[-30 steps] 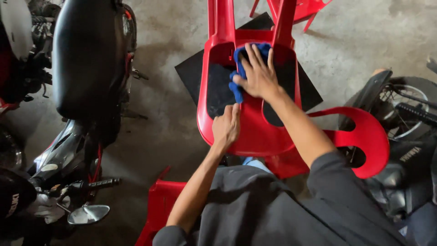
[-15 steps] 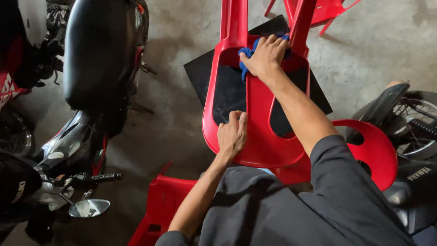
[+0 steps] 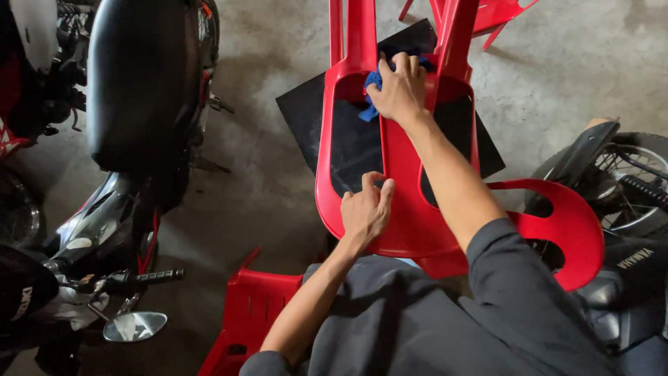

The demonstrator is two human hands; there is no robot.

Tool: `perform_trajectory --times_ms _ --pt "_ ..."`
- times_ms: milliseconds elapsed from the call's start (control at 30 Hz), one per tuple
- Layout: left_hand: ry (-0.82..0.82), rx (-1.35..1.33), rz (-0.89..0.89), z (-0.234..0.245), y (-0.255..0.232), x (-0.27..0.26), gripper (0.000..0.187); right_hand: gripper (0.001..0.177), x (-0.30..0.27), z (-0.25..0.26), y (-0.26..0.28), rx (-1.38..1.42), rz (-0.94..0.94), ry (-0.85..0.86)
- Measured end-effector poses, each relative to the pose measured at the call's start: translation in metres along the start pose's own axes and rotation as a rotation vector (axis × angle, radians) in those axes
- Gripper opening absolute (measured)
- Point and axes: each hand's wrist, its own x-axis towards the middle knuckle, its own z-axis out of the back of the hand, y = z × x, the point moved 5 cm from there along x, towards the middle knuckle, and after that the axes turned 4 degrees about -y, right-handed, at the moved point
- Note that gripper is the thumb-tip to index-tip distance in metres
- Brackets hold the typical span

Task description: Cleaning and wiping down red plastic chairs with a cloth.

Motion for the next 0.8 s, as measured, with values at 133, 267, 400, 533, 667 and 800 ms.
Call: perform_trajectory --times_ms 133,267,400,533,667,800 --pt "-0.046 0.016 -0.063 -0.01 0.007 -0.003 0.044 0.053 0.004 -0.003 -0.007 0.133 -0.122 0.132" --pt "0.055 -0.095 0.088 -0.012 0.01 -0.002 0.046 0.04 0.004 0.011 0.006 0.041 -0.138 0.256" --pt "0.06 -0.038 0.071 -0.034 0.03 -0.008 0.047 0.04 -0.011 0.012 0.025 -0.043 -0.102 0.104" --pt "0.015 -0.086 -0.05 -0.035 0.027 -0.008 0.047 0.055 -0.014 0.004 0.019 0.024 -0.114 0.057" --pt "0.024 -0.086 0.03 -0.023 0.015 0.0 0.048 0.079 -0.011 -0.014 0.007 -0.006 -0.239 0.187" --pt "0.022 -0.081 0.046 -0.02 0.015 -0.001 0.048 0.097 -0.022 -0.019 0.003 -0.154 -0.402 0.457"
